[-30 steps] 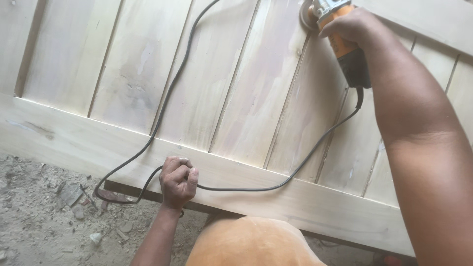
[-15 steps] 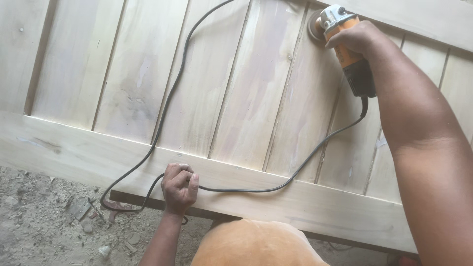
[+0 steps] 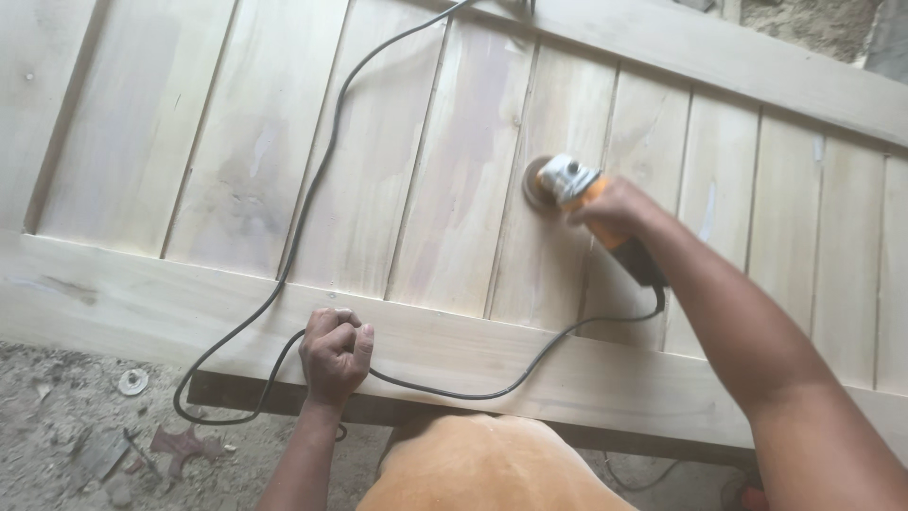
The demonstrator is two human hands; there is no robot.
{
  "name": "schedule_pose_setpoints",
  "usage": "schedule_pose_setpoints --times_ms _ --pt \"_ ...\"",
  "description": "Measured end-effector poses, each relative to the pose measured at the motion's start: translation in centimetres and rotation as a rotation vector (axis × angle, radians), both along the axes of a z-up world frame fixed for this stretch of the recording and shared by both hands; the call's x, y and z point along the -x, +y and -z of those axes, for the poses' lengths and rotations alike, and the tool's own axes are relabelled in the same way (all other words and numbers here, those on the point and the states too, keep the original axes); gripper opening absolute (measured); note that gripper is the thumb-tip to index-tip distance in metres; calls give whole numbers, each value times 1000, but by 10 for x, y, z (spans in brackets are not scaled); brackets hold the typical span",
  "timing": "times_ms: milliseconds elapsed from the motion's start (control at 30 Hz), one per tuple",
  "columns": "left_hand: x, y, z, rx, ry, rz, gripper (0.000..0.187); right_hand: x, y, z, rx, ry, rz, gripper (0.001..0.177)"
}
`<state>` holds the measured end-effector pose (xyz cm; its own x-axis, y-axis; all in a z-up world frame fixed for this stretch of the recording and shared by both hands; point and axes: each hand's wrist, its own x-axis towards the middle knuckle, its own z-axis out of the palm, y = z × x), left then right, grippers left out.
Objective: The person uses an electric sander to smooth the surface of a wooden door. They move the sander across the panels and frame while holding the power cord with the other hand to keep it clear of the tool's path.
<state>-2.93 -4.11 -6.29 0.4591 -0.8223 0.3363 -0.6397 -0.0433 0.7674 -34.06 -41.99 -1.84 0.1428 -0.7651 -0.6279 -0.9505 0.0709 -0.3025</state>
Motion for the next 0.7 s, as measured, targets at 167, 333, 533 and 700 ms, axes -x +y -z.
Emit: schedule_pose_setpoints --times_ms 167,333,533,700 --pt "0 1 2 -5 0 -6 37 15 70 -11 -42 134 -122 50" --pt "-1 -1 4 -26 -3 -11 40 12 70 -5 -59 152 -112 51" --pt "-1 -2 3 -29 -4 -10 38 10 2 5 11 47 -101 54" --pt "-1 -4 3 -35 -10 -15 37 -12 -33 8 11 73 -110 59"
